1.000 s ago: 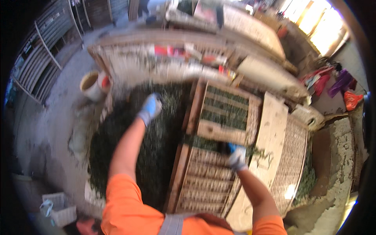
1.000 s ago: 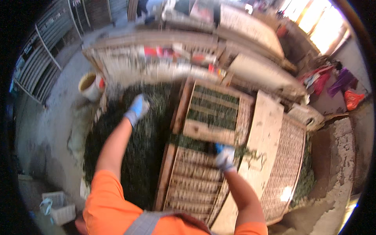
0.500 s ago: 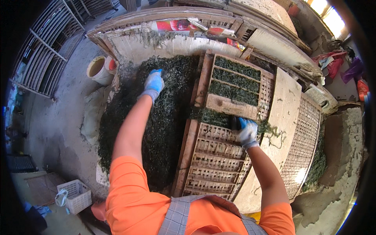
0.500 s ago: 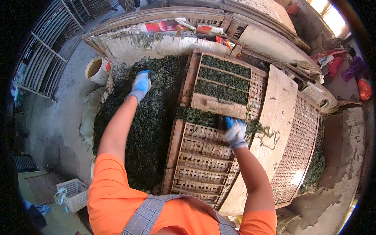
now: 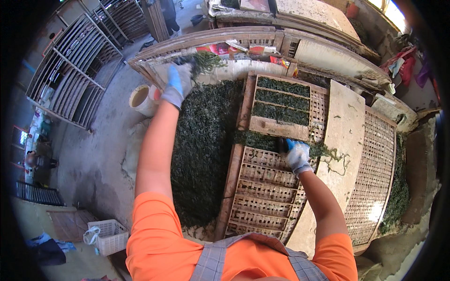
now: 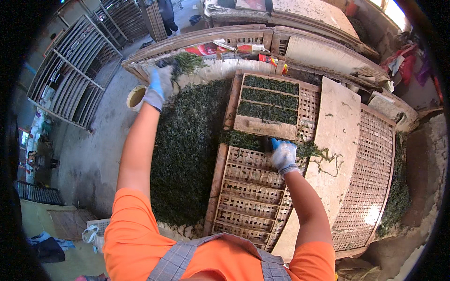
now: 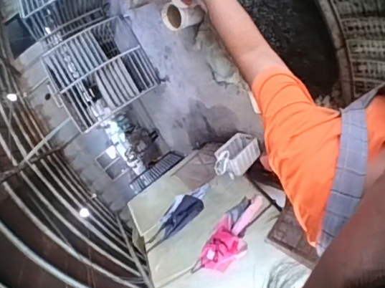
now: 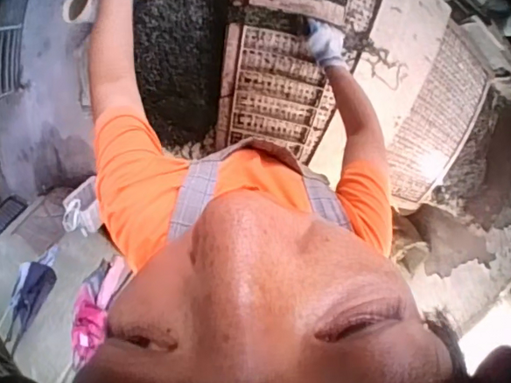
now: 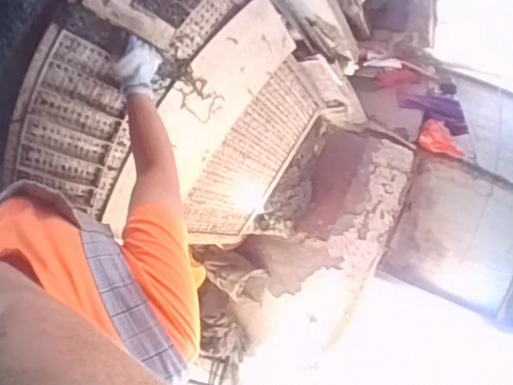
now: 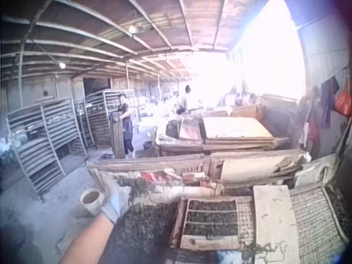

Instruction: The person picks up clumps of green leaves from a large pile and spreads them across the sections of a wooden frame.

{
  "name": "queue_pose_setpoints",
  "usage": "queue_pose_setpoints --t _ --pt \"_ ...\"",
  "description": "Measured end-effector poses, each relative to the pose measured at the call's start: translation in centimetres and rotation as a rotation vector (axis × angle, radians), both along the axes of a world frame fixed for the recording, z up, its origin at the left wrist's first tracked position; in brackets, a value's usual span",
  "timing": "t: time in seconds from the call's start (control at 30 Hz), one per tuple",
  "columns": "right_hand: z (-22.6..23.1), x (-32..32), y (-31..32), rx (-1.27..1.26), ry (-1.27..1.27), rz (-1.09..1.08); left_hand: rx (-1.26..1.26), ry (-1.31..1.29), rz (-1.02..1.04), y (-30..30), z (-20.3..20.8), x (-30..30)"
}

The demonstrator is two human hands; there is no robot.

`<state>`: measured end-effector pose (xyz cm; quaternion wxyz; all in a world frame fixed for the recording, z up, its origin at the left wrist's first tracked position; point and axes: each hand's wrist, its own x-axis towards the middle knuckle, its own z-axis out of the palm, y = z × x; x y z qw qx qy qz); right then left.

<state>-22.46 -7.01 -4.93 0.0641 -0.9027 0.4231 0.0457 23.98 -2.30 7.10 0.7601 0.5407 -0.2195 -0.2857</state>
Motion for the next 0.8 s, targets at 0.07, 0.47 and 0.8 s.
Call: queue_pose_setpoints --t 0.07,0.47,0.8 --pt "-1.8 -0.8 -0.8 -0.026 0.024 -0.028 -0.014 -0.246 -0.034 0.6 -3.7 -4.4" --pt "-2.3 -1.6 0.1 -0.178 -0.029 0.025 1.348 -1.186 0.106 3.5 -19.8 -11.0" --pt "-1.5 -1.6 0.0 -0.135 -0.126 -0.009 0.183 0.145 -0.237 7.3 -6.8 -4.0"
